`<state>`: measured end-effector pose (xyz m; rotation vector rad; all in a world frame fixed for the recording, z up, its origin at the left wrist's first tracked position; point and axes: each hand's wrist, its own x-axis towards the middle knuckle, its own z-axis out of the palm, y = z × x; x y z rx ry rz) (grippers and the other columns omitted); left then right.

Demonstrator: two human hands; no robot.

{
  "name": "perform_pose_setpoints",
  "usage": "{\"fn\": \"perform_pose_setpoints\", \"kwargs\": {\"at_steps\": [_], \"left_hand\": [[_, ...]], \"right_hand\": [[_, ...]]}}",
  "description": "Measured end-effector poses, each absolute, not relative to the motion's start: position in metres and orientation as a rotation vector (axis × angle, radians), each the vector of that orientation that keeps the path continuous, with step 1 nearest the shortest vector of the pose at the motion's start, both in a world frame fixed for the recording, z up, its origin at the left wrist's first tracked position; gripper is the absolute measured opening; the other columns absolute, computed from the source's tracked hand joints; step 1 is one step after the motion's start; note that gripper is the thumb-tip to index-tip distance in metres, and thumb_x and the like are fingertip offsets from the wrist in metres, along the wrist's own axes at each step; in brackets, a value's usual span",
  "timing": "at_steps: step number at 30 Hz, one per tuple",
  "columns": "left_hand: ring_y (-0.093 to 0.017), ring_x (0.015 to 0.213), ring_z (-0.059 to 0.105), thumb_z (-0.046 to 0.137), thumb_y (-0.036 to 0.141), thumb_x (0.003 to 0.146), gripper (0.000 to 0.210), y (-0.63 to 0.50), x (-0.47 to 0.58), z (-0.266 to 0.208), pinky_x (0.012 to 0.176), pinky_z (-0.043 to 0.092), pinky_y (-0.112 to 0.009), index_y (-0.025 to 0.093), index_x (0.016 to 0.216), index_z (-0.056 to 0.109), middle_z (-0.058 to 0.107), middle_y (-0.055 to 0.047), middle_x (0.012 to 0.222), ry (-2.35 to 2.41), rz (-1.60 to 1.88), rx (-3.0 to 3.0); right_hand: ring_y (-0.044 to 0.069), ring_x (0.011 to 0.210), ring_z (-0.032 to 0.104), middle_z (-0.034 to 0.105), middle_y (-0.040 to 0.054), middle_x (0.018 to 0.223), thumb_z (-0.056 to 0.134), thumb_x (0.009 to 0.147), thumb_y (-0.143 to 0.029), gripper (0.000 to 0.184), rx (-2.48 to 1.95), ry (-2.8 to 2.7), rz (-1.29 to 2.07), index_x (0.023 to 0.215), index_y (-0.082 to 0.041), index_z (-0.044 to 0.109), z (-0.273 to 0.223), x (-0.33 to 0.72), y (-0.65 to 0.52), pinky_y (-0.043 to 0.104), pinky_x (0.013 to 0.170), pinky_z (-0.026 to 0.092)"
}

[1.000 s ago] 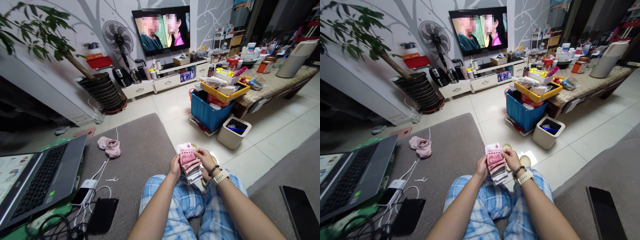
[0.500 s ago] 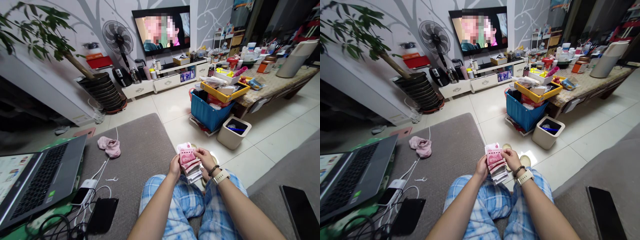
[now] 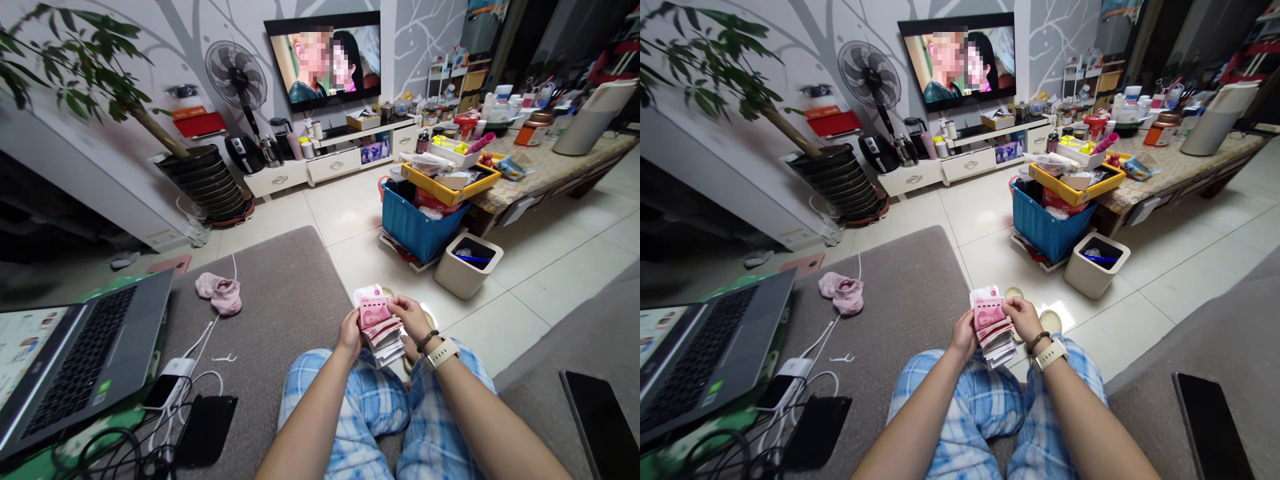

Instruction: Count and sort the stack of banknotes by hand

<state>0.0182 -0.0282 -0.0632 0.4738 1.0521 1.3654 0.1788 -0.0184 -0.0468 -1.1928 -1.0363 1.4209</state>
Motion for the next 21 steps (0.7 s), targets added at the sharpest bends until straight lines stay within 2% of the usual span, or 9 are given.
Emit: {"fn": "perform_pose_setpoints", "kwargs": {"at_steps": [6, 12, 17, 21], "left_hand": [[-0.022, 0.075, 0.07, 0.082, 0.036, 0.058, 0.026, -0.0285, 0.0183, -0.0629, 0.076, 0.053, -0.033, 0.015, 0.073, 0.076, 0.078, -0.006, 0.079, 1.059, 1.371, 0.458], [-0.023, 0.078, 0.072, 0.087, 0.042, 0.056, 0.036, -0.0301, 0.0175, -0.0615, 0.083, 0.053, -0.036, 0.014, 0.075, 0.075, 0.078, -0.008, 0.081, 1.042, 1.339, 0.429], [-0.022, 0.078, 0.072, 0.09, 0.043, 0.055, 0.04, -0.031, 0.0169, -0.0593, 0.084, 0.053, -0.037, 0.014, 0.077, 0.074, 0.078, -0.008, 0.082, 1.032, 1.321, 0.421], [-0.02, 0.073, 0.07, 0.092, 0.041, 0.053, 0.039, -0.0308, 0.0169, -0.0597, 0.079, 0.053, -0.034, 0.015, 0.073, 0.072, 0.076, -0.005, 0.077, 1.023, 1.307, 0.435]], "right_hand": [[0.015, 0.058, 0.051, 0.06, -0.001, 0.062, 0.08, 0.067, -0.055, 0.039, -1.193, -1.047, 1.417, 0.067, -0.021, 0.061, -0.0477, 0.1784, -0.0193, 0.029, 0.057, 0.04], [0.015, 0.049, 0.049, 0.06, 0.001, 0.053, 0.07, 0.073, -0.07, 0.05, -1.18, -1.067, 1.478, 0.065, -0.022, 0.062, -0.0469, 0.1781, -0.02, 0.03, 0.051, 0.039], [0.018, 0.056, 0.058, 0.064, 0.0014, 0.057, 0.083, 0.063, -0.063, 0.047, -1.191, -1.074, 1.466, 0.065, -0.022, 0.062, -0.0467, 0.1781, -0.0196, 0.032, 0.058, 0.046], [0.02, 0.06, 0.061, 0.063, 0.0001, 0.06, 0.087, 0.057, -0.061, 0.049, -1.223, -1.06, 1.418, 0.069, -0.023, 0.058, -0.051, 0.179, -0.0173, 0.033, 0.06, 0.047]]}}
